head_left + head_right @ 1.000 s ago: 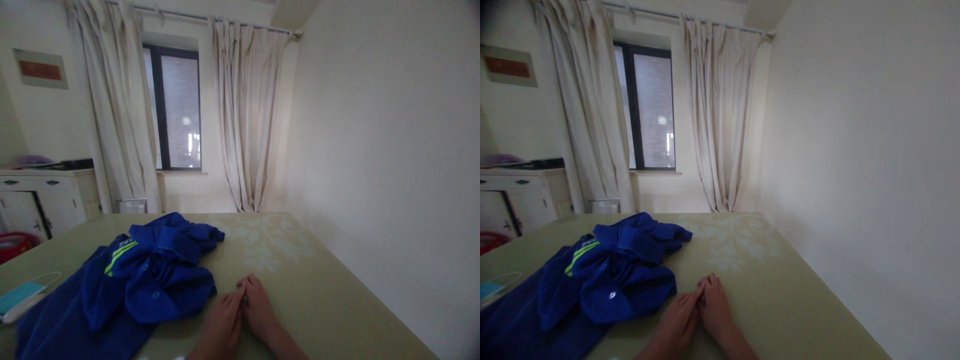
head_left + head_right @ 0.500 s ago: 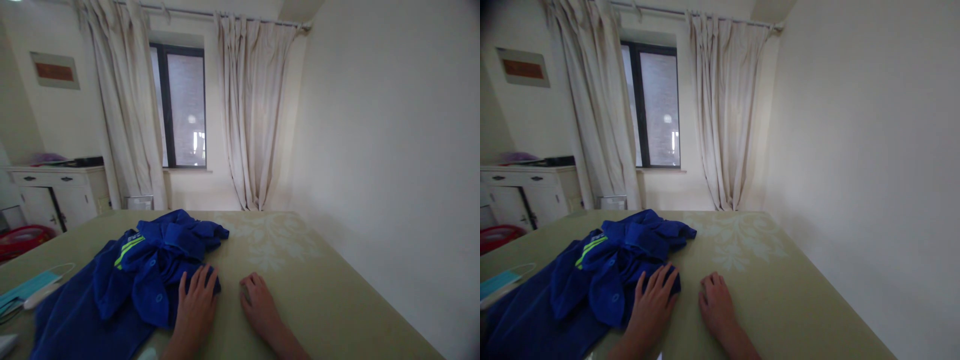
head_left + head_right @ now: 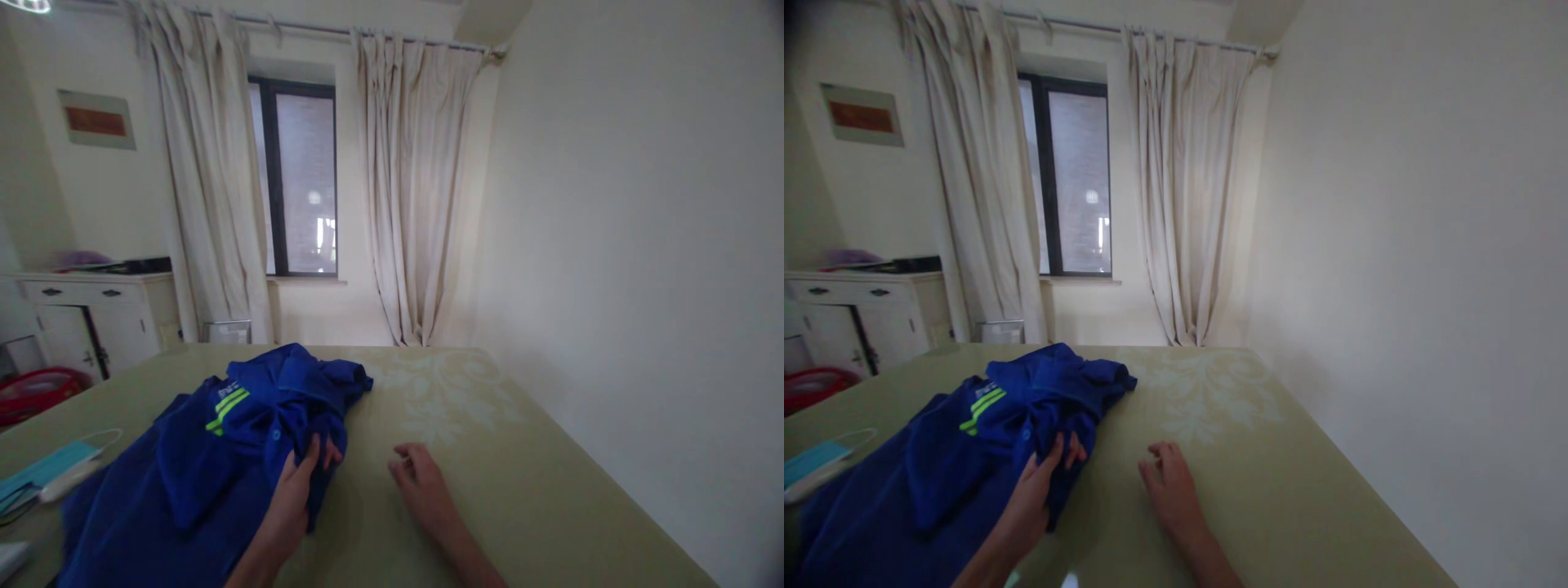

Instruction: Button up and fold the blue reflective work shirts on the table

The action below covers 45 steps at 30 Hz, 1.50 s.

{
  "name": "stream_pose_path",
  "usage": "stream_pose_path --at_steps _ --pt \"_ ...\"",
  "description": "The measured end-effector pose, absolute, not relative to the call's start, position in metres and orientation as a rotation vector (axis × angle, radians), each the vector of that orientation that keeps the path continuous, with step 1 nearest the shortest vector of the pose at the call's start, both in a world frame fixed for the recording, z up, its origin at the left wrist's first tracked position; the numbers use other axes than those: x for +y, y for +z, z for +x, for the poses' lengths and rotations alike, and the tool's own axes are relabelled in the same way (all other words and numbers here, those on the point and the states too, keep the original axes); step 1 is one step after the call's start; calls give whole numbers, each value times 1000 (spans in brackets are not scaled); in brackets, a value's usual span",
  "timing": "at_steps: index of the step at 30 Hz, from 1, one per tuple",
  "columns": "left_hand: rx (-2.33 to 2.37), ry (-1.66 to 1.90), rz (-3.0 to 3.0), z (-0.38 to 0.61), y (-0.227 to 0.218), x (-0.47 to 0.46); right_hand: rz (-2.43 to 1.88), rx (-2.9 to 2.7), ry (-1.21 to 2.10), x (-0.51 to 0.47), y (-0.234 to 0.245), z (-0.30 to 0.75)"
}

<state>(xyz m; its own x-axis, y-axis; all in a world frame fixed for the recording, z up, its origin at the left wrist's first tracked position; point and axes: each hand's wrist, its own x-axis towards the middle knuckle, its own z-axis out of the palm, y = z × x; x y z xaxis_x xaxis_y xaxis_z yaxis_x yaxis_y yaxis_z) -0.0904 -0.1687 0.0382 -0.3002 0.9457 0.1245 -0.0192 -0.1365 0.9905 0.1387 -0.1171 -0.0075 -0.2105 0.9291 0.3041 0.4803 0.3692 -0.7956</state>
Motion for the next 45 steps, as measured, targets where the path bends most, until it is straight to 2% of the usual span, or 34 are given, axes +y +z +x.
stream_pose_path --at_steps 6,9,12,14,16,19,21,24,26,32,36,40,45 --pt "672 813 1253 -42 67 -218 -1093 -1258 1274 -94 -5 158" --pt "554 646 1346 -42 77 -220 -1045 -1163 1383 -93 -4 163" --pt "765 1009 1294 -63 74 -201 -1066 -1225 1314 -97 -4 161" --pt "1143 1374 1275 -83 65 -183 -1110 -1379 1120 -101 -6 156" --pt "1686 1574 1325 -101 54 -170 -1170 -1592 841 -105 -9 150" --pt "2504 1385 1315 -115 36 -162 -1251 -1868 526 -111 -13 142" --pt "2738 1110 1336 -116 24 -162 -1282 -1973 457 -113 -15 139" --pt "2694 839 1580 -115 9 -160 -1255 -1996 455 -111 -19 140" --pt "2626 800 1679 -118 4 -157 -1233 -1968 475 -108 -22 142" --pt "2517 1024 1673 -127 6 -153 -1230 -1961 513 -103 -23 148" --pt "2137 1323 1822 -117 4 -155 -1212 -1970 522 -107 -17 147" --pt "1920 1419 1983 -104 -3 -157 -1212 -1961 452 -105 -18 144" --pt "1894 1383 2090 -101 5 -158 -1338 -1420 492 -82 -5 185"
